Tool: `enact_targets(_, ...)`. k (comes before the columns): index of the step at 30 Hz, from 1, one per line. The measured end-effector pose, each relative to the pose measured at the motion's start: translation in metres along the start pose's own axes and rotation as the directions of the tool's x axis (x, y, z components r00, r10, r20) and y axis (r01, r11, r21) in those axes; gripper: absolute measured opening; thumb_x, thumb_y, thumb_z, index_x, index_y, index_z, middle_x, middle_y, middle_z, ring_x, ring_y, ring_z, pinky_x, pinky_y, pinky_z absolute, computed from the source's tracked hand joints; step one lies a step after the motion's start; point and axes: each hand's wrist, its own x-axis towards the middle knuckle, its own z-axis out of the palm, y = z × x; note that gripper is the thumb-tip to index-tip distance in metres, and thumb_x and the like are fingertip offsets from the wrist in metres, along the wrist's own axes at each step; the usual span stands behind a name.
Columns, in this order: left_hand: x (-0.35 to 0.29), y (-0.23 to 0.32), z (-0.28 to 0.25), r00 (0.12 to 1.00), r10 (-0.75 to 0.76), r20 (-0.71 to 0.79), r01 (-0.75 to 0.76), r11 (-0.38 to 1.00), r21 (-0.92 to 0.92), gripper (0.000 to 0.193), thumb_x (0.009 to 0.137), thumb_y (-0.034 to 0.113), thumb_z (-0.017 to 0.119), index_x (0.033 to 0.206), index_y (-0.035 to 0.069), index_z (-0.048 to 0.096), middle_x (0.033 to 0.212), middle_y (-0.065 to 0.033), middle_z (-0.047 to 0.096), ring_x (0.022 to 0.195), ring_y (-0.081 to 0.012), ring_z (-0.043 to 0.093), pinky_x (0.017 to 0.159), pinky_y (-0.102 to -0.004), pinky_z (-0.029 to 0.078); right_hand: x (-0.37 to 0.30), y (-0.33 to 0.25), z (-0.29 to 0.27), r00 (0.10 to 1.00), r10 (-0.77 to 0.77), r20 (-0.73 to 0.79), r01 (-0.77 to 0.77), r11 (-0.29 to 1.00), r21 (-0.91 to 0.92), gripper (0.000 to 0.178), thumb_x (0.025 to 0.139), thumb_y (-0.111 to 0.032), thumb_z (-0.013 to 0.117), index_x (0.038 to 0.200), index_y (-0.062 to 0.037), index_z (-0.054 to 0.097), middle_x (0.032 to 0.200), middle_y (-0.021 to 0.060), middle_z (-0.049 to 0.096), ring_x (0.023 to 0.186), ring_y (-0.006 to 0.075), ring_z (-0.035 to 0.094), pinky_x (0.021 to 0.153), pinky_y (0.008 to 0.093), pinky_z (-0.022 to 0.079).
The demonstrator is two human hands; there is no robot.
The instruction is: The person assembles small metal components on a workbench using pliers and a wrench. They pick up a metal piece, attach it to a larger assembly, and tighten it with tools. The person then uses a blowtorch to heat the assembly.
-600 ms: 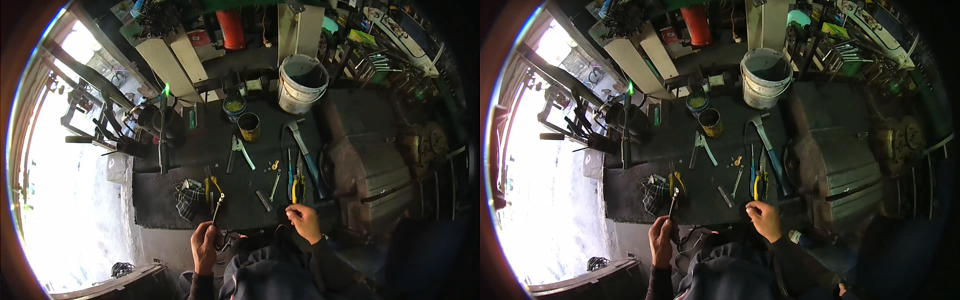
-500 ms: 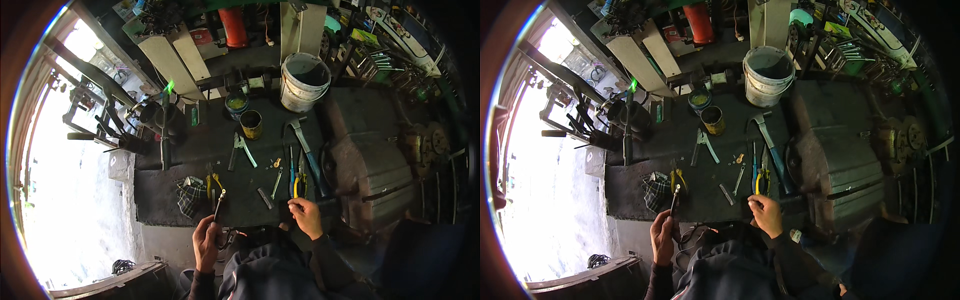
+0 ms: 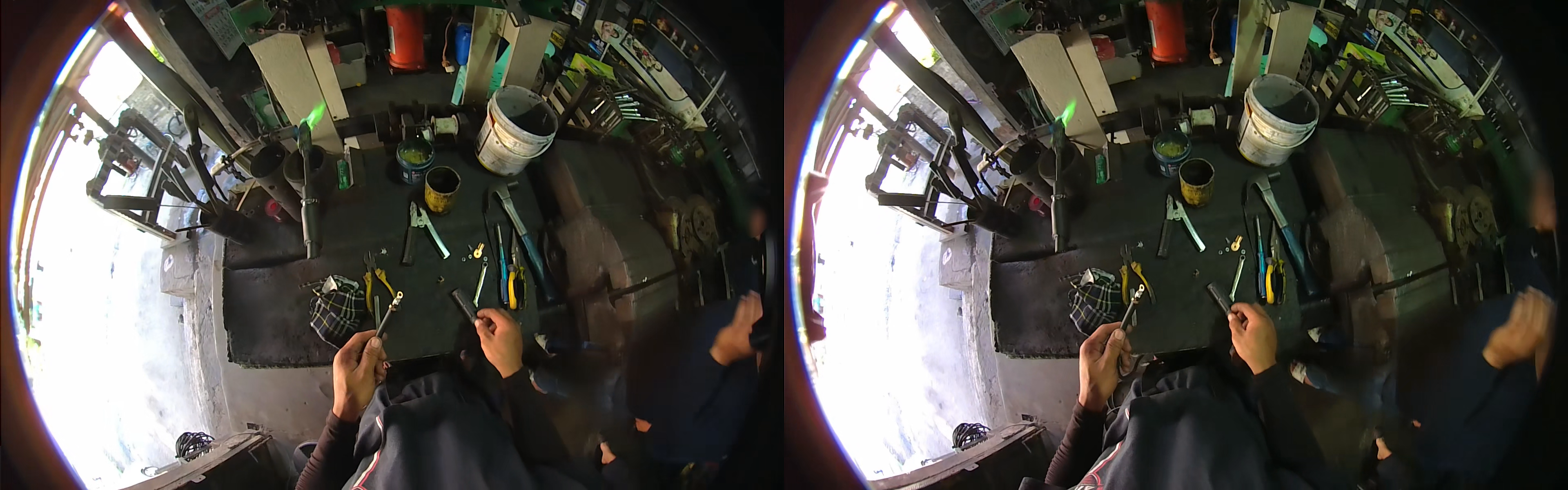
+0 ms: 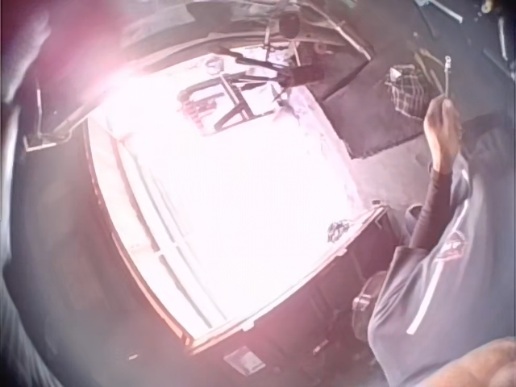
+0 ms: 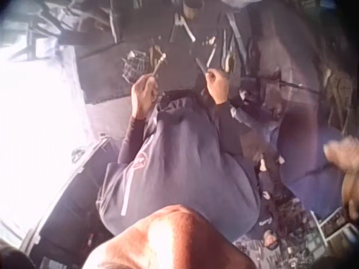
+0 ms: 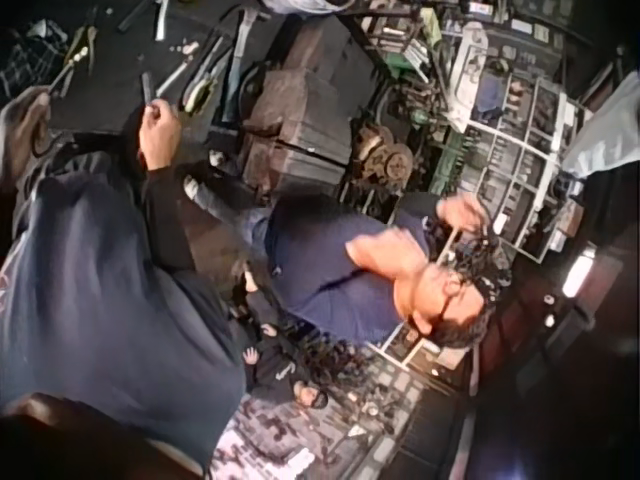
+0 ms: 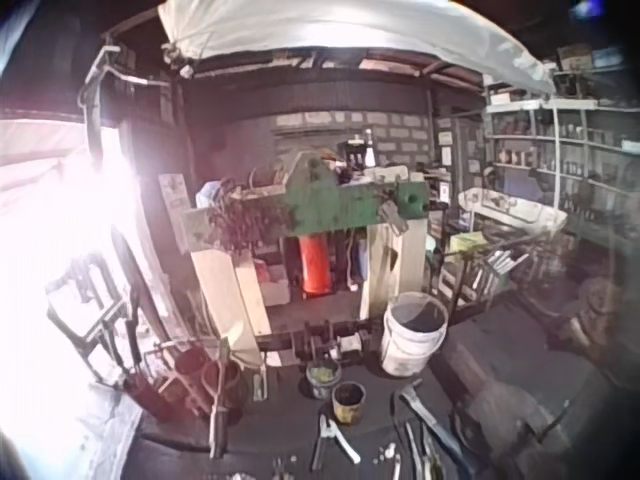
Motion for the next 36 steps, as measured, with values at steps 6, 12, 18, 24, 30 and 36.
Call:
enact_targets(6,0.004,-0.014,-0.03,0.992,-0.049,0.115,0.045,0.998,0.039,0.027,0.107,0.022,0.059,0.114,-0.003,0.066,0.079,0.0008,0.06,0.064,-0.0037,0.051,0.056,-0.0202,0.043,0.021,-0.007,0.04,0.983,-0.172,-0.072,0.115,0.866,-0.487,0.036,0.083,-0.024,0.081,0.11,-0.0068,0.067,0.104,0.0128,0.062,0.1,0.0352,0.062,0.08,0.0475,0.05)
enact_targets(12,0.003,-0.004,-0.042,0.987,-0.021,0.159,0.016,0.999,0.029,0.026,0.107,0.02,0.061,0.116,-0.003,0.067,0.081,0.001,0.061,0.065,-0.0029,0.049,0.057,-0.0196,0.042,0.018,-0.014,0.038,0.966,-0.211,-0.151,0.174,0.959,-0.223,0.038,0.079,-0.019,0.083,0.112,-0.0059,0.068,0.108,0.0099,0.066,0.1,0.0315,0.063,0.082,0.0421,0.05)
enact_targets(18,0.0,-0.001,-0.038,0.994,-0.015,0.108,0.023,0.997,-0.077,0.026,0.105,0.018,0.063,0.116,-0.004,0.067,0.082,-0.0011,0.064,0.064,-0.0034,0.05,0.056,-0.0195,0.042,-0.012,-0.066,0.004,0.987,-0.109,-0.121,0.138,0.953,0.27,0.036,0.083,-0.012,0.081,0.116,-0.0056,0.069,0.117,0.0065,0.069,0.105,0.0199,0.066,0.086,0.0324,0.05)
enact_targets(24,-0.005,-0.004,-0.024,0.996,0.016,0.091,-0.011,0.999,-0.049,0.029,0.105,0.018,0.064,0.119,-0.006,0.069,0.083,-0.0014,0.065,0.065,-0.0041,0.052,0.057,-0.0204,0.044,-0.009,-0.08,-0.015,0.955,0.194,0.225,-0.272,0.269,0.924,0.024,0.102,-0.021,0.065,0.115,-0.0006,0.062,0.113,0.0162,0.07,0.097,0.0263,0.072,0.084,0.0426,0.063)
enact_targets(30,-0.012,-0.002,-0.02,0.988,0.111,0.111,-0.112,0.994,0.008,0.031,0.105,0.015,0.062,0.123,-0.01,0.068,0.084,-0.0022,0.059,0.065,-0.0066,0.053,0.058,-0.0226,0.045,-0.005,-0.064,-0.022,0.863,0.278,0.422,-0.408,-0.11,0.906,0.022,0.103,-0.021,0.062,0.112,-0.0008,0.063,0.109,0.0193,0.072,0.092,0.0319,0.074,0.075,0.0453,0.067)
enact_targets(36,-0.023,-0.001,-0.015,0.991,0.054,0.119,-0.059,0.997,0.043,0.025,0.102,0.011,0.065,0.12,-0.006,0.071,0.085,-0.0011,0.06,0.066,-0.0056,0.056,0.059,-0.0219,0.047,-0.008,-0.072,-0.019,0.873,0.266,0.409,-0.402,-0.083,0.912,0.011,0.101,-0.018,0.067,0.106,-0.0086,0.064,0.106,0.0096,0.072,0.099,0.0262,0.071,0.086,0.043,0.061)
